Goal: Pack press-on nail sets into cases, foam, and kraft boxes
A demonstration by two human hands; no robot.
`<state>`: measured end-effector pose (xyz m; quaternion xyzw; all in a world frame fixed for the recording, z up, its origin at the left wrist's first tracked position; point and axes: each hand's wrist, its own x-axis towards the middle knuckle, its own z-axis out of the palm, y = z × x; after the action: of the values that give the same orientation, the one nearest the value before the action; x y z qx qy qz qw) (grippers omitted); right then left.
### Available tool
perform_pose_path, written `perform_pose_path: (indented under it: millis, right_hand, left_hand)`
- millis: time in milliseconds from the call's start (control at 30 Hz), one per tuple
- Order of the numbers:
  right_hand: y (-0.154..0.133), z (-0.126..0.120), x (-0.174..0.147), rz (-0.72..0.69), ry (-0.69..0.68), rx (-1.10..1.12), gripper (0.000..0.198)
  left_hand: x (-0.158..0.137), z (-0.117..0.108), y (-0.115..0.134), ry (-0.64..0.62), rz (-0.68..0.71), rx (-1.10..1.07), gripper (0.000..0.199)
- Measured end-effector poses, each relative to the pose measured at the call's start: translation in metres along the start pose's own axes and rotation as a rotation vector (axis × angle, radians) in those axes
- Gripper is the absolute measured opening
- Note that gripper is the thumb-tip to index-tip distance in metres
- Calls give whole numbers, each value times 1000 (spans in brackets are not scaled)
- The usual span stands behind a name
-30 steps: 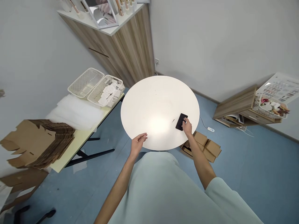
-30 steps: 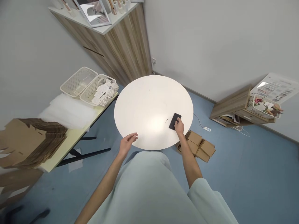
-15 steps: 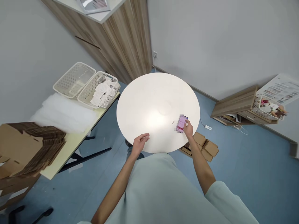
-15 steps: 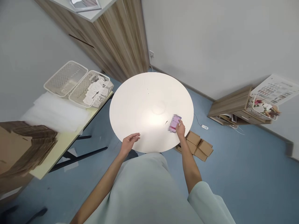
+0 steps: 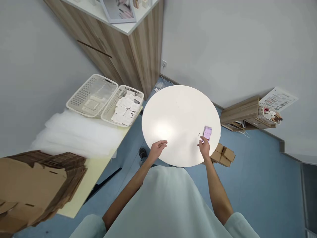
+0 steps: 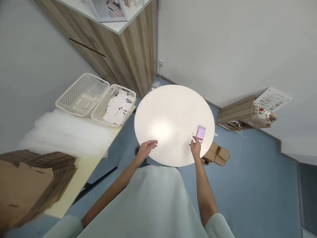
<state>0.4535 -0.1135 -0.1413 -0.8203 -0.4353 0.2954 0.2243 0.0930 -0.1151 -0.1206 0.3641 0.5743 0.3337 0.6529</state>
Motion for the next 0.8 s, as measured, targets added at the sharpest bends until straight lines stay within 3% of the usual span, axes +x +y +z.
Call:
perform_pose_path:
  millis: [233, 467, 633, 800]
  right_hand:
    - [-86, 76, -105, -30, -57, 60, 64]
    - [-159, 140, -157, -73, -202, 76, 56]
    - [-206, 164, -167, -79, -222, 92, 50]
    - [-235, 171, -174, -99, -190, 107, 47]
  left_hand:
    - [13, -133, 7, 67, -1, 29, 40]
    - [58, -235, 33, 271, 116, 235, 33]
    - [109, -280, 56, 331, 185, 521, 35]
    - [163, -294, 81, 297, 271, 786, 45]
